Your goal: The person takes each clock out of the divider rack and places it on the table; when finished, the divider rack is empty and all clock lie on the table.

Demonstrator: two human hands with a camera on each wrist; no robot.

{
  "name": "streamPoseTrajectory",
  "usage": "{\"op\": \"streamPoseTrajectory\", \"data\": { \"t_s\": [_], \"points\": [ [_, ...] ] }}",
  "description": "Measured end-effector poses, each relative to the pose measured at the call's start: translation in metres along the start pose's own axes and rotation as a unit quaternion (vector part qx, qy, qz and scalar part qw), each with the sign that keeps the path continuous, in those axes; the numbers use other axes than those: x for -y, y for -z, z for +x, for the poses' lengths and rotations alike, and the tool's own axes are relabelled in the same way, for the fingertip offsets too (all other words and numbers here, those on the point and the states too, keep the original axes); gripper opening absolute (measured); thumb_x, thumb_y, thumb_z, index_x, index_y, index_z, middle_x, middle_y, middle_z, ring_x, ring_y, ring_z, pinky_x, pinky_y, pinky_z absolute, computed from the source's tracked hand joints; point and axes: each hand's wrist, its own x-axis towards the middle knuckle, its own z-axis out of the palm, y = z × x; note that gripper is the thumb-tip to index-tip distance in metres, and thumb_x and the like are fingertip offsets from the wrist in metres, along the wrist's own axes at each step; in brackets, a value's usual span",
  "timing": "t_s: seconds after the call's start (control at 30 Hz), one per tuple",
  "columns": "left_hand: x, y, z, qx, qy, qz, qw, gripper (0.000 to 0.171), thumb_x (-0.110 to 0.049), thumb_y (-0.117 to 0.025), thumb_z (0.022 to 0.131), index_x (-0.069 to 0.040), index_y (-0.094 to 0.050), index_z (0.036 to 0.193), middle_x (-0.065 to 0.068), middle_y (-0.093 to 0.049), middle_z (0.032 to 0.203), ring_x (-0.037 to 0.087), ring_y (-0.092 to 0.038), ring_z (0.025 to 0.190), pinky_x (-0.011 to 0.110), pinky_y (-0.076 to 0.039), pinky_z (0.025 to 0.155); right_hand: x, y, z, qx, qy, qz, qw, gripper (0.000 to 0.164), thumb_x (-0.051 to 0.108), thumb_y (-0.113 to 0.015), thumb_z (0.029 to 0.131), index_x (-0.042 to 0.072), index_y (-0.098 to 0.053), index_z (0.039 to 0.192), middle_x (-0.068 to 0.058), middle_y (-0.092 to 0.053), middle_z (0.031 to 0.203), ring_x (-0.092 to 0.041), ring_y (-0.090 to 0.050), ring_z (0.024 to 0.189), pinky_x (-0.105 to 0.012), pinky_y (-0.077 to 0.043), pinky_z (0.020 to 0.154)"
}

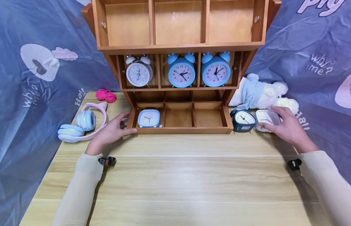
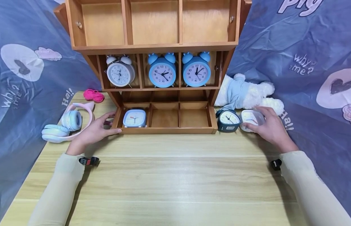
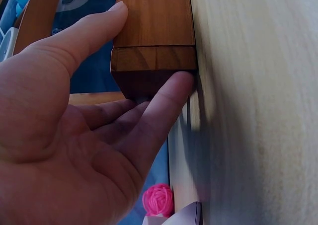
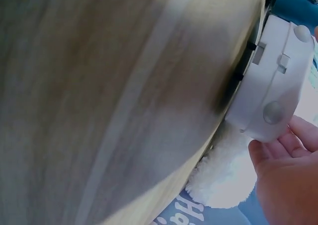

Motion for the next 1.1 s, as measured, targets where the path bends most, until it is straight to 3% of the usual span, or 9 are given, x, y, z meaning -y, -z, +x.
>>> {"op": "streamPoseTrajectory", "data": {
  "t_s": [0.2,0.3,0.4,0.47,0.53,0.6,0.7,0.87,1.1],
  "points": [
    [-0.001,0.001,0.000,0.002,0.001,0.001,1.0000,0.102,-0.044,-0.082,0.104,-0.006,-0.022,0.178,0.031,-0.053,0.165,0.050,-0.056,0.149,0.063,-0.055,0.113,0.004,0.002,-0.004,-0.037,-0.006,0.015,0.999,0.093,0.035,-0.089,0.096,-0.001,-0.043,0.169,-0.038,-0.049,0.161,-0.062,-0.053,0.138,-0.065,-0.041,0.112],
    [-0.001,0.001,0.000,0.002,0.002,0.003,1.0000,0.103,-0.044,-0.082,0.104,-0.006,-0.022,0.178,0.032,-0.053,0.165,0.051,-0.056,0.150,0.064,-0.054,0.114,0.007,0.005,-0.006,-0.043,-0.011,0.019,0.999,0.091,0.035,-0.089,0.097,-0.001,-0.045,0.168,-0.036,-0.051,0.163,-0.062,-0.055,0.140,-0.039,-0.043,0.116],
    [-0.002,0.001,0.000,0.003,0.001,0.005,1.0000,0.103,-0.044,-0.081,0.104,-0.005,-0.021,0.178,0.032,-0.051,0.167,0.052,-0.055,0.150,0.065,-0.053,0.116,0.009,0.007,-0.007,-0.046,-0.020,0.028,0.998,0.090,0.036,-0.088,0.097,0.001,-0.045,0.168,-0.034,-0.051,0.165,-0.061,-0.055,0.141,-0.013,-0.035,0.107],
    [-0.002,0.001,0.000,0.003,-0.001,0.006,1.0000,0.102,-0.044,-0.082,0.104,-0.005,-0.022,0.178,0.031,-0.051,0.167,0.052,-0.056,0.149,0.065,-0.053,0.116,0.011,0.008,-0.008,-0.048,-0.027,0.035,0.998,0.090,0.037,-0.088,0.098,0.004,-0.045,0.169,-0.031,-0.052,0.166,-0.057,-0.056,0.142,-0.004,-0.031,0.102],
    [-0.002,0.001,0.000,0.002,-0.003,0.006,1.0000,0.102,-0.043,-0.082,0.104,-0.006,-0.023,0.178,0.031,-0.052,0.166,0.051,-0.057,0.148,0.065,-0.053,0.115,0.013,0.009,-0.009,-0.050,-0.034,0.045,0.997,0.089,0.038,-0.088,0.098,0.008,-0.046,0.170,-0.029,-0.053,0.166,-0.044,-0.059,0.145,0.001,-0.030,0.098],
    [-0.002,0.001,0.000,0.000,-0.004,0.005,1.0000,0.100,-0.041,-0.082,0.104,-0.006,-0.024,0.178,0.030,-0.054,0.165,0.051,-0.058,0.148,0.065,-0.054,0.115,0.016,0.009,-0.009,-0.050,-0.038,0.060,0.996,0.088,0.038,-0.088,0.099,0.011,-0.046,0.171,-0.027,-0.054,0.166,-0.025,-0.060,0.143,0.005,-0.032,0.097],
    [-0.002,0.001,-0.001,0.001,-0.003,0.006,1.0000,0.101,-0.042,-0.082,0.104,-0.005,-0.023,0.178,0.031,-0.053,0.165,0.051,-0.058,0.148,0.065,-0.054,0.115,0.023,0.008,-0.009,-0.041,-0.045,0.094,0.994,0.087,0.035,-0.087,0.100,0.013,-0.044,0.172,-0.026,-0.052,0.168,-0.007,-0.055,0.143,0.008,-0.034,0.101],
    [-0.001,0.000,-0.002,0.004,0.000,0.005,1.0000,0.103,-0.043,-0.081,0.105,-0.005,-0.021,0.178,0.032,-0.051,0.167,0.052,-0.056,0.149,0.065,-0.053,0.116,0.048,0.007,-0.013,-0.035,-0.032,0.145,0.988,0.084,0.027,-0.087,0.101,0.009,-0.045,0.171,-0.014,-0.054,0.168,0.000,-0.053,0.145,0.004,-0.037,0.108],
    [0.001,0.001,0.000,0.001,-0.005,0.004,1.0000,0.101,-0.043,-0.081,0.105,-0.007,-0.022,0.179,0.028,-0.050,0.169,0.050,-0.057,0.149,0.064,-0.054,0.115,0.083,-0.005,-0.011,-0.048,0.015,0.191,0.980,0.078,0.011,-0.090,0.096,0.003,-0.053,0.164,0.024,-0.057,0.142,0.013,-0.054,0.131,0.000,-0.041,0.111]
  ]
}}
